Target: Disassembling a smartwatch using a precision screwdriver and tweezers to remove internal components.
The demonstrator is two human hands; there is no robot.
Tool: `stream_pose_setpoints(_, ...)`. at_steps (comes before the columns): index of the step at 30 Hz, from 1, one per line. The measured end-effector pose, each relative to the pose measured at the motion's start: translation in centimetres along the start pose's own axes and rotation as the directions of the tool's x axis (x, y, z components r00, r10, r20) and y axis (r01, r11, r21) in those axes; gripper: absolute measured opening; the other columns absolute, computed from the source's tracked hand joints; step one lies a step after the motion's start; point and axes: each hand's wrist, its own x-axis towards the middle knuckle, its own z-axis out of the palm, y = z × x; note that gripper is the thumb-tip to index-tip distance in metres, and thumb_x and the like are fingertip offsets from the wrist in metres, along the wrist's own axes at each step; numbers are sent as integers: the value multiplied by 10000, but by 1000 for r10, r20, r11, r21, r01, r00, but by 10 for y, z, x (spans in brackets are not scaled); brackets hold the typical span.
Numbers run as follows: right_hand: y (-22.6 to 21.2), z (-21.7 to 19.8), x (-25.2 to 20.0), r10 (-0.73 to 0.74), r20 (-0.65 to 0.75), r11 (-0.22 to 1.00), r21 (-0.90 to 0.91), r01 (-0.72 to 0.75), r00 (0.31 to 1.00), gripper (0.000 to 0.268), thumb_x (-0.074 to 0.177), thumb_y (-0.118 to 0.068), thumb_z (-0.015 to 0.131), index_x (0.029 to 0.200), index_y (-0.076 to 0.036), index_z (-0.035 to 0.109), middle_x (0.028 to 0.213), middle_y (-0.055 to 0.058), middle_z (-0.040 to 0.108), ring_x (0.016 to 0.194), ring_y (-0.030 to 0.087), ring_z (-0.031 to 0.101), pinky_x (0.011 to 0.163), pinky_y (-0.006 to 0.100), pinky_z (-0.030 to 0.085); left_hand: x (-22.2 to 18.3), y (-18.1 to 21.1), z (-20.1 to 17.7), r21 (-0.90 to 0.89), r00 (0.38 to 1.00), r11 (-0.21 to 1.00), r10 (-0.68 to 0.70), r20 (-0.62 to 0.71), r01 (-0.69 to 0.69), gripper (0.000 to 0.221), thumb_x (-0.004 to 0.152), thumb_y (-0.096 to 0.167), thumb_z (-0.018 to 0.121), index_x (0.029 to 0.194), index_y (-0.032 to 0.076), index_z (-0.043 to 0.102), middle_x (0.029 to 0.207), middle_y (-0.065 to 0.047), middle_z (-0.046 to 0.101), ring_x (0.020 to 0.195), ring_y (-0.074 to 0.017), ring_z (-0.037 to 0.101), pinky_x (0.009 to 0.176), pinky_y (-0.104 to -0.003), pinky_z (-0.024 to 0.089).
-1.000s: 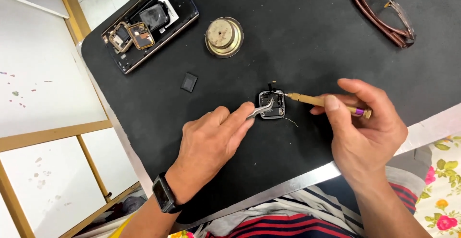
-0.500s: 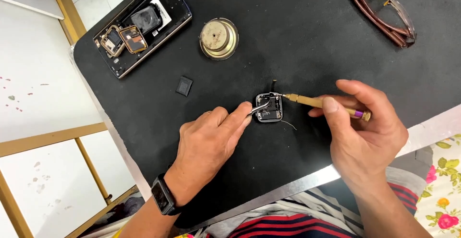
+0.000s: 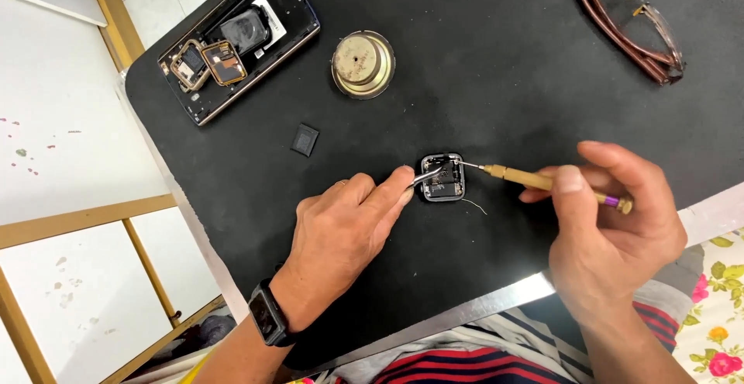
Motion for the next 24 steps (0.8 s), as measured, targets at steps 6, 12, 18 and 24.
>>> stream_pose_setpoints(6, 1, 0, 0, 4, 12, 1000, -15, -4, 1000, 235, 1125, 170, 532, 1345, 107, 477, 981, 193, 586, 872, 271, 671, 797, 338, 637, -3, -5, -4, -30, 1000, 1000, 1, 22, 0, 294, 913, 121, 825, 1187, 127, 720, 746, 2, 409, 553, -130, 438, 472, -292, 372)
stream_pose_setpoints(12, 1, -1, -2, 27, 2, 999, -39, -27, 1000, 239, 1136, 154, 516, 1361, 90, 464, 1026, 202, 600, 863, 269, 668, 794, 337, 626, 0, -7, -8, -80, 1000, 997, -14, 17, 15, 304, 903, 103, 835, 1183, 106, 717, 742, 7, 426, 559, -129, 446, 484, -292, 378)
stream_pose_setpoints(18, 2, 0, -1, 23, 52, 998, -55, -20, 998, 263, 1123, 146, 534, 1369, 96, 457, 970, 177, 578, 861, 271, 674, 798, 331, 613, -3, -15, -20, -222, 997, 972, -80, -22, 73, 273, 869, -5, 813, 1128, 17, 731, 734, -15, 545, 529, -137, 456, 485, -293, 380)
stream_pose_setpoints(24, 0, -3, -3, 7, 80, 995, -101, 1, 997, 247, 1132, 152, 509, 1368, 117, 445, 995, 203, 600, 878, 291, 687, 828, 347, 607, 0, -10, -20, -119, 999, 993, 4, 53, 2, 245, 909, 81, 811, 1136, 97, 721, 745, 8, 434, 552, -124, 444, 499, -293, 386)
